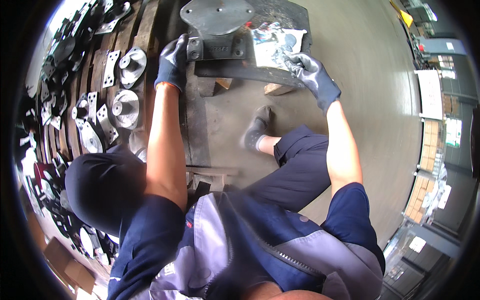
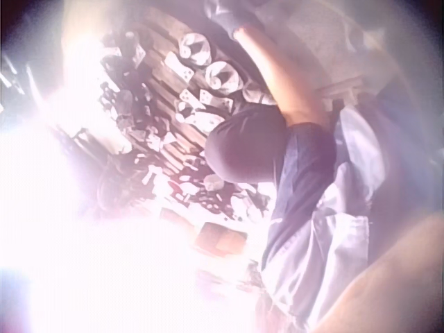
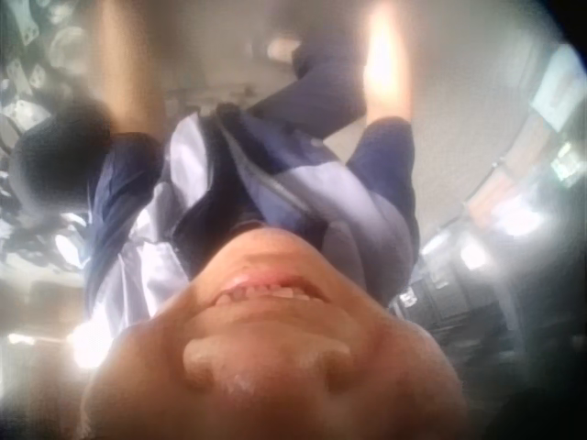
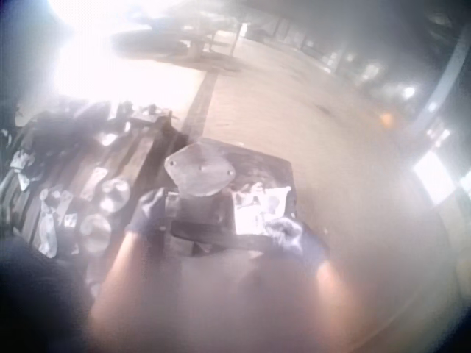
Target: The person sits on the floor and repeatedly picks up metal parts from a wooden pallet, scrapes them with a handheld tool, and places them back. The person handles multiple similar metal components one at a time throughout the clip.
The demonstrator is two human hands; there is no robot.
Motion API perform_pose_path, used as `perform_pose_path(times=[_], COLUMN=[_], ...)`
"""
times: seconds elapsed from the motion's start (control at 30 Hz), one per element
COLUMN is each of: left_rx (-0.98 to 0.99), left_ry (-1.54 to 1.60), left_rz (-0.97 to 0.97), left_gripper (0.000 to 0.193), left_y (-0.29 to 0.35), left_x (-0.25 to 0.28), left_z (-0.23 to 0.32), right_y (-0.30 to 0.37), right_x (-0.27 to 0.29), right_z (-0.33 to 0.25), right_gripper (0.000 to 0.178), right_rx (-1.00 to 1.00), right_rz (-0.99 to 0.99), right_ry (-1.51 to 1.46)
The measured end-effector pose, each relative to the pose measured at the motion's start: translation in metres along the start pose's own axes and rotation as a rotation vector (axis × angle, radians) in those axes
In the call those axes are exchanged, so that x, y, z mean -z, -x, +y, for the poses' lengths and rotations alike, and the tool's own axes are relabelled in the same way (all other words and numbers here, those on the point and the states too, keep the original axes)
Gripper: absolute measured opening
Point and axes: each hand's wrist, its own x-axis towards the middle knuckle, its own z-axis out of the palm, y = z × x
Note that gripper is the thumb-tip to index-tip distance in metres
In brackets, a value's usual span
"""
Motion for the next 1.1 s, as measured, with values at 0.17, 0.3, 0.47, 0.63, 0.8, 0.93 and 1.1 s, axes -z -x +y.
perform_pose_path(times=[0.17, 0.3, 0.47, 0.63, 0.8, 0.93, 1.1], left_rx=[-0.175, 0.402, 0.278, 0.452, 0.424, 0.395, 0.386], left_ry=[-0.030, 0.499, 0.639, 1.048, 1.210, 1.166, 1.119], left_rz=[-0.013, -0.101, -0.026, -0.169, -0.344, -0.339, -0.305], left_gripper=[0.040, 0.044, 0.047, 0.038, 0.038, 0.042, 0.045], left_y=[-0.001, -0.006, -0.022, -0.053, -0.059, -0.054, -0.055], left_x=[-0.007, -0.007, -0.006, 0.009, 0.016, 0.024, 0.019], left_z=[0.036, 0.066, 0.055, 0.088, 0.096, 0.111, 0.106], right_y=[-0.005, -0.014, -0.027, -0.033, -0.049, -0.050, -0.065], right_x=[-0.038, -0.070, -0.090, -0.101, -0.105, -0.107, -0.114], right_z=[-0.025, -0.050, -0.054, -0.055, -0.050, -0.060, -0.042], right_gripper=[0.008, 0.008, 0.011, 0.019, 0.031, 0.029, 0.020], right_rx=[0.179, 0.253, 0.133, 0.177, 0.569, 0.601, 0.189], right_rz=[0.016, -0.001, -0.011, 0.022, 0.097, 0.091, 0.146], right_ry=[0.152, 0.235, 0.268, 0.393, 0.649, 0.811, 0.728])
